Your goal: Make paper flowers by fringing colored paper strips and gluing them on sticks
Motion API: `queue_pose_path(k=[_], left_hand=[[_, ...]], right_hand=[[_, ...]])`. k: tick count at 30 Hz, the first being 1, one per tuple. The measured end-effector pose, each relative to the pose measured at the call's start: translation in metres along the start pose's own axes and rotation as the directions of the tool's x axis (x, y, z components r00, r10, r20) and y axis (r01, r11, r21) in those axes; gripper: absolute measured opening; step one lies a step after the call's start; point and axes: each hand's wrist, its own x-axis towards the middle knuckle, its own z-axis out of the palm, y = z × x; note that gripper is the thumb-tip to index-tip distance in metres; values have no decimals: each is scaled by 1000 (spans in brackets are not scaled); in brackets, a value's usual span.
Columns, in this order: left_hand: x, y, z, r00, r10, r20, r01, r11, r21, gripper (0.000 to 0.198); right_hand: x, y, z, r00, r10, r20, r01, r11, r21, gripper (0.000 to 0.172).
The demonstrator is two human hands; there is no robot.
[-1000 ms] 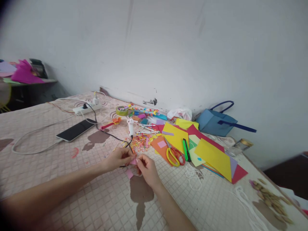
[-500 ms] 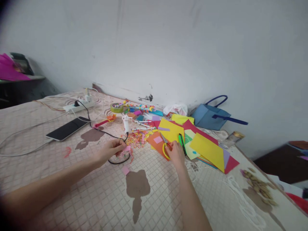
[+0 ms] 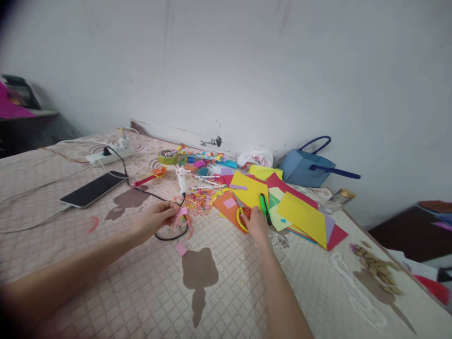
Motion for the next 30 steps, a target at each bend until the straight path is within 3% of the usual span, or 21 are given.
queue_pose_path(k=[6, 10, 14, 20, 24, 30], left_hand=[[2, 2, 0, 1000, -8, 19, 9, 999, -51, 34], [5, 1, 7, 1000, 6, 24, -4, 999, -46, 34], [9, 3, 19, 998, -10, 55, 10, 1000, 6, 31], [7, 7, 34, 993, -24, 113, 15, 996, 87, 25], [0, 4, 38, 978, -55, 200, 34, 993, 110, 28], [-7, 3, 37, 968, -64, 241, 25, 987, 161, 33]], right_hand=[[4, -8, -9, 996, 81, -29, -67, 942, 330, 28], [-3, -32, -10, 994, 44, 102, -97, 792, 602, 36], [-31, -74, 7, 974, -56, 220, -140, 617, 774, 39], [-74, -122, 20, 934, -181, 309, -216, 405, 889, 37], [-81, -129, 15, 929, -188, 320, -249, 323, 913, 37], [-85, -129, 14, 910, -185, 371, -309, 295, 904, 33]])
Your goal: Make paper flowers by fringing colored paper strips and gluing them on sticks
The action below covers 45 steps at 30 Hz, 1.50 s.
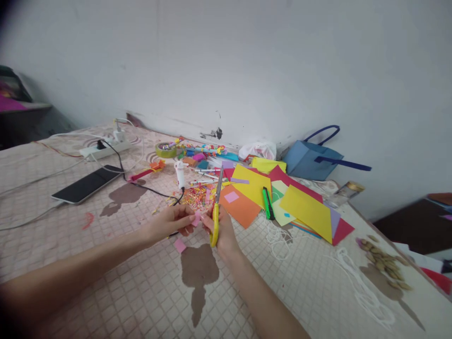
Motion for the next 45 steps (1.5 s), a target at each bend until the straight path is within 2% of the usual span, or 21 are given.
queue_pose_path(k=[10, 17, 28, 34, 40, 45], left_hand=[[1, -5, -11, 997, 29, 74, -36, 995, 96, 32], [-1, -4, -8, 1000, -13, 5, 13, 1000, 9, 32], [-1, -11, -11, 990, 67, 127, -86, 984, 155, 33], [-4, -12, -10, 984, 6, 177, -59, 953, 298, 31], [-6, -2, -15, 976, -60, 211, 1, 963, 269, 30], [-2, 0, -25, 985, 45, 166, -81, 973, 215, 31]], right_hand=[[-6, 0, 6, 998, 58, 24, -58, 998, 1, 31], [-10, -1, 8, 997, 79, 14, -79, 997, 17, 30], [-11, 3, 8, 996, 78, 39, -76, 995, -61, 37], [-13, 4, 9, 999, 43, -30, -46, 995, -90, 35], [-13, 4, 13, 998, 59, -21, -61, 991, -121, 36], [-8, 0, 23, 999, 28, -35, -31, 995, -91, 37]])
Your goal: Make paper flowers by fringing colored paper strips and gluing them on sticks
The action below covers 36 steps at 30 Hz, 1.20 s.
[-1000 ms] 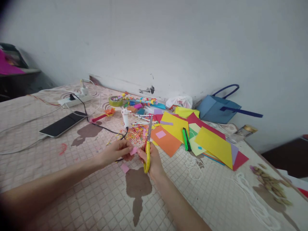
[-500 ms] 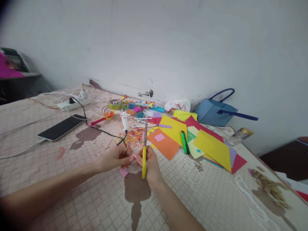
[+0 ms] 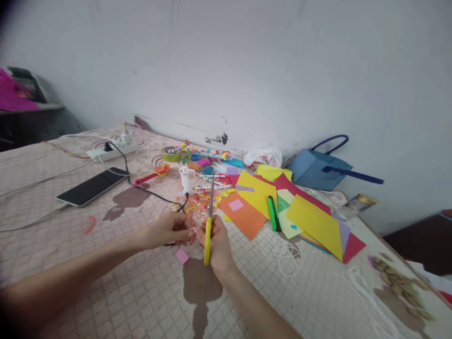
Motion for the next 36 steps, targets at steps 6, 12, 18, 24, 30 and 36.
queue_pose_path(k=[6, 12, 18, 24, 30, 36], left_hand=[[3, -8, -1, 1000, 20, -15, -20, 1000, -10, 32], [1, -6, 2, 1000, 14, 15, -15, 999, 34, 29], [1, -6, 1, 1000, 18, 9, -18, 1000, -16, 27], [2, -6, -1, 1000, -9, 15, 9, 999, -37, 26], [2, -8, -2, 999, -25, 22, 26, 999, -20, 30], [2, -6, -1, 999, -1, -34, 1, 1000, 13, 28]], right_hand=[[2, 4, 0, 1000, 16, -1, -16, 1000, 22, 34], [0, 11, -4, 999, -27, -24, 27, 999, -31, 32], [-2, 8, -7, 999, -46, -25, 44, 997, -69, 32], [-4, 3, -6, 998, -61, 11, 62, 993, -103, 30], [-5, 1, -7, 997, -75, -20, 72, 989, -133, 28], [-5, 2, -8, 999, -39, -16, 38, 996, -81, 29]])
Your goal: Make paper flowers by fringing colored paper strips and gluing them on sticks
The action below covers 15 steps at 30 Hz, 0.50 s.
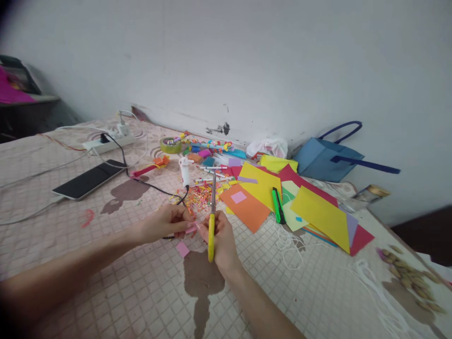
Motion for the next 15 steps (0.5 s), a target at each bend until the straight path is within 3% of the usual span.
queue_pose_path(k=[8, 12, 15], left_hand=[[13, 16, -6, 979, -54, -198, 10, 976, -216, 26], [25, 29, -6, 959, -47, -278, -54, 937, -346, 22], [29, 32, -4, 958, -58, -281, -74, 897, -435, 22]], right_hand=[[6, 3, -9, 995, 53, -84, -48, 997, 61, 32], [3, 0, -11, 1000, 20, -15, -19, 995, 97, 31], [0, 0, -12, 999, -25, 35, 24, 1000, 12, 30]])
